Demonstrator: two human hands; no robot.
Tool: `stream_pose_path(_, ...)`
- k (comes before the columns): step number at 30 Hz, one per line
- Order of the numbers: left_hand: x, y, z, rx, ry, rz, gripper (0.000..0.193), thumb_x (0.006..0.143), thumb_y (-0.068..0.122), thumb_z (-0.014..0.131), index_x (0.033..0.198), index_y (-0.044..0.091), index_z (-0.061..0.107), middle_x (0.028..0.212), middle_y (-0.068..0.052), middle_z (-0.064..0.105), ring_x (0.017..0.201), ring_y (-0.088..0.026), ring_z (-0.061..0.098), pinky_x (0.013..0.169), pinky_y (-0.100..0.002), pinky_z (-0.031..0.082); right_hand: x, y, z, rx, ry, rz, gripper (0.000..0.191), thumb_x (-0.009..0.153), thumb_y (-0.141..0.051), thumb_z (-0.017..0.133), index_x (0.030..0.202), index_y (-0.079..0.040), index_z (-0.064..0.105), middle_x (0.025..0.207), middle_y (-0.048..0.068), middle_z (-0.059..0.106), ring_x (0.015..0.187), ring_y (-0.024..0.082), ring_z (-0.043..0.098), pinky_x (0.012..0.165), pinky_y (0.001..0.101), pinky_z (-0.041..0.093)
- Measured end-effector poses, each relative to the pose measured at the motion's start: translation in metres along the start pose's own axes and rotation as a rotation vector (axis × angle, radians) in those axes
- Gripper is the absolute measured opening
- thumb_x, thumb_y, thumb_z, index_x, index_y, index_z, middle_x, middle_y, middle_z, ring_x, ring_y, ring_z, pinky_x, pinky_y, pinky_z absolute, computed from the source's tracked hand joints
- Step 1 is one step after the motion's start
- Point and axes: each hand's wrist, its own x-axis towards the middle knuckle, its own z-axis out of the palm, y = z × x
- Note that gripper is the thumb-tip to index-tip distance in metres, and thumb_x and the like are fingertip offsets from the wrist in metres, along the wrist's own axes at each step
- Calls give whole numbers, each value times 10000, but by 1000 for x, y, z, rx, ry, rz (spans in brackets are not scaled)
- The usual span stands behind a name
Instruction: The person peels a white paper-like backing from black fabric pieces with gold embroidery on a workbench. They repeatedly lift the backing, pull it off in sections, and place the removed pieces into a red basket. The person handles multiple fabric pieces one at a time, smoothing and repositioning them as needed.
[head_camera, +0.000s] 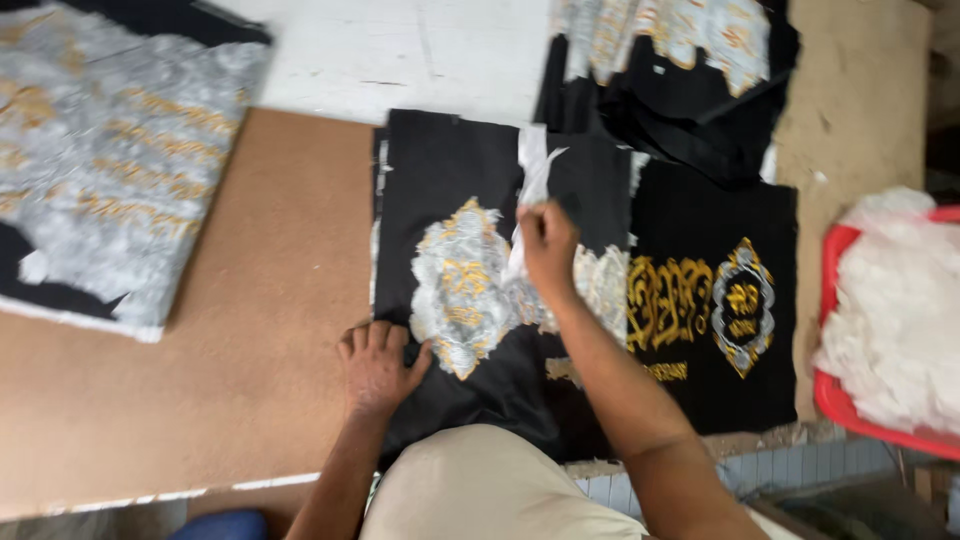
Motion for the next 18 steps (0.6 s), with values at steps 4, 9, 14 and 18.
stream_pose_path(4,-11,16,13,18,68,42,381,833,506,751,885,139,663,976,-77,600,992,-336,557,946,-536,407,-136,6,-94,-81,-119,299,259,977,-152,728,806,-37,571,604,10,491,553,76,444,511,292,375)
stream_pose_path(9,-29,28,30,113,34,58,414,882,540,755,956,143,662,1046,-81,593,1055,-354,547,1000,-529,409,-217,46,-221,-209,204,487,191,919,-142,745,816,-34,627,629,-12,531,590,54,448,528,270,413)
stream_pose_path(14,-61,56,37,231,-22,-17,526,841,627,758,1101,173,701,1257,-112,590,1192,-406,550,1019,-564,417,-224,105,-391,-320,617,607,256,981,-158,744,803,-20,622,670,-30,534,626,58,445,556,262,384)
stream_pose_path(18,-69,94,50,261,-39,-135,562,845,620,735,1189,185,653,1342,-128,523,1245,-423,503,1048,-578,396,-215,141,-536,-514,857,431,223,962,-120,752,823,-7,621,734,29,591,655,114,532,615,304,443)
